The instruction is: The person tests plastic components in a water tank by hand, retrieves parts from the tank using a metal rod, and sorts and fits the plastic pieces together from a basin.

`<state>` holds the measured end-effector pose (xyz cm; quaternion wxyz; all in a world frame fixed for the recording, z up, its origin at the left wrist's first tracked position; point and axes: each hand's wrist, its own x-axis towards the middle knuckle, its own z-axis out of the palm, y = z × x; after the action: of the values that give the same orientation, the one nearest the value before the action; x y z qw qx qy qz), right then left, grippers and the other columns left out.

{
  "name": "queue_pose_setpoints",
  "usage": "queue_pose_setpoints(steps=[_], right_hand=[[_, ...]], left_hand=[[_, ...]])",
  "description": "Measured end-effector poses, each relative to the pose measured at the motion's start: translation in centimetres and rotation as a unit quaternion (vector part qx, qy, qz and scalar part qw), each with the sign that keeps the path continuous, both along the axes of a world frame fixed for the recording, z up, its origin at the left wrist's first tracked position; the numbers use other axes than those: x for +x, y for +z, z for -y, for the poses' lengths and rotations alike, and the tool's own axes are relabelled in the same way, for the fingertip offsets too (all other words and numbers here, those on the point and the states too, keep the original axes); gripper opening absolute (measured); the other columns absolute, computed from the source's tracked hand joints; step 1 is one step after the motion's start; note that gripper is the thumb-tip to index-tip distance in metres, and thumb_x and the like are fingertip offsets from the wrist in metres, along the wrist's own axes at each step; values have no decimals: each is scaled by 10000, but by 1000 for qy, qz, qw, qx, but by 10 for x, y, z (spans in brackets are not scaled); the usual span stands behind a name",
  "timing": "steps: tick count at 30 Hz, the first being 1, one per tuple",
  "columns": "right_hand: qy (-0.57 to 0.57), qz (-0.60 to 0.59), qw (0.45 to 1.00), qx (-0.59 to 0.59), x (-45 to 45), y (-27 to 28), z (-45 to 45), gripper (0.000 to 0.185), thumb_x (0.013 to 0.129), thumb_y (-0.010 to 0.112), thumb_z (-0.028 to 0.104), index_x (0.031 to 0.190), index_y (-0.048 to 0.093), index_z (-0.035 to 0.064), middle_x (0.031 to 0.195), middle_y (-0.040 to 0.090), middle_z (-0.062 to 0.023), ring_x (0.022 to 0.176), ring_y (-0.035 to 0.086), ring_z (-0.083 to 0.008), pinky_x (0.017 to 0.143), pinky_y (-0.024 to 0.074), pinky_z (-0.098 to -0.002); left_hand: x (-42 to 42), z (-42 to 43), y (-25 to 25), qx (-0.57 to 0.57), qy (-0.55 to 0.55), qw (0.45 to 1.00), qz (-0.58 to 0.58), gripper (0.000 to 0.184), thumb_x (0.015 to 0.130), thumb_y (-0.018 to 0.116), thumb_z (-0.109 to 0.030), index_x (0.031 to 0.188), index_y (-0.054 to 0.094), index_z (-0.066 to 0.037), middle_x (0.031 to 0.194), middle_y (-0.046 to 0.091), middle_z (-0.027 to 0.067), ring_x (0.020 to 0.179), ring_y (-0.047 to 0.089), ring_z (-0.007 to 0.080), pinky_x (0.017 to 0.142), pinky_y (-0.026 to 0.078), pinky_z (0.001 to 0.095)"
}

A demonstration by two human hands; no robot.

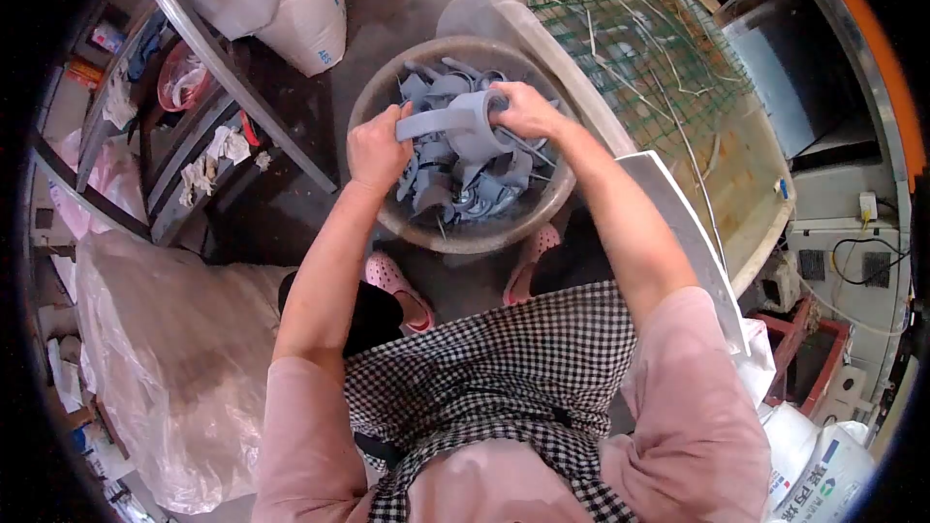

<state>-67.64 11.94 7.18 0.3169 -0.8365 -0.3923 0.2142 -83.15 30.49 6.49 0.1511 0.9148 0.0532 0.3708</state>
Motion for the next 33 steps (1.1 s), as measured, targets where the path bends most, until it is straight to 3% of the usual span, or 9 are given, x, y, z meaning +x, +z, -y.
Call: queue_pose_setpoints(steps=[12, 15, 17, 18, 22, 26, 29, 31, 33], right_hand=[[-22, 17, 999, 25, -6, -12, -4, 369, 704, 643, 195, 1007, 617, -14, 935, 612, -260, 904, 611, -352, 808, 468, -387], [43, -118, 990, 58, 10, 1, 17, 388, 797, 626, 258, 1133, 589, 67, 933, 661, -127, 766, 621, -246, 734, 481, -351], [17, -345, 936, 66, 16, 15, 31, 423, 862, 568, 287, 1233, 505, 93, 990, 640, -110, 841, 598, -198, 785, 462, -345], [16, -409, 910, 65, 18, 20, 34, 438, 889, 538, 295, 1271, 466, 94, 1030, 626, -112, 898, 586, -180, 822, 450, -344], [46, -614, 764, 192, 19, 15, 37, 573, 876, 527, 378, 1308, 408, 21, 1267, 478, -150, 1165, 462, -237, 957, 397, -365], [53, -543, 813, 202, 18, 16, 37, 526, 838, 593, 279, 1272, 458, 14, 1204, 532, -123, 1088, 513, -202, 921, 415, -335], [9, -440, 894, 81, 21, 22, 39, 479, 787, 641, 158, 1225, 512, 13, 1114, 585, -79, 994, 547, -158, 879, 428, -297], [7, -409, 909, 83, 17, 12, 28, 426, 774, 661, 90, 1185, 559, 38, 971, 631, -29, 847, 562, -102, 785, 445, -256], [51, -361, 923, 123, 2, 18, 23, 407, 766, 674, 114, 1157, 581, 49, 951, 627, -19, 826, 557, -96, 751, 445, -251]], left_hand=[[-12, 8, 32, -80, -21, 986, -147, 220, 817, 631, -210, 687, 535, -62, 594, 549, 134, 560, 564, 282, 506, 431, 383], [-14, -12, 30, -289, -179, 906, -253, 362, 874, 561, -386, 797, 565, -32, 634, 540, 71, 631, 525, 161, 581, 410, 310], [-20, -22, 33, -618, -276, 640, -363, 637, 875, 347, -630, 851, 552, -28, 752, 569, 42, 685, 517, 134, 603, 387, 252], [-19, -19, 35, -579, -280, 666, -379, 876, 795, 124, -770, 944, 558, -24, 811, 583, 70, 686, 507, 140, 607, 367, 222], [-19, -13, 42, -679, -326, 572, -326, 963, 770, 82, -790, 1032, 564, 1, 814, 589, 76, 686, 522, 157, 600, 386, 247], [-21, -7, 48, -671, -336, 567, -340, 976, 743, 69, -812, 1048, 562, -26, 811, 581, 64, 698, 527, 154, 596, 383, 239], [-24, -2, 47, -616, -262, 664, -334, 751, 809, 368, -714, 1009, 592, -25, 783, 582, 50, 722, 539, 138, 623, 408, 252], [-30, 3, 58, -239, -230, 907, -259, 427, 781, 683, -405, 918, 628, -5, 731, 585, 35, 702, 536, 106, 636, 429, 263], [-29, 5, 57, -311, -160, 911, -217, 247, 705, 757, -170, 830, 651, 14, 655, 599, 35, 631, 522, 81, 597, 442, 268]])
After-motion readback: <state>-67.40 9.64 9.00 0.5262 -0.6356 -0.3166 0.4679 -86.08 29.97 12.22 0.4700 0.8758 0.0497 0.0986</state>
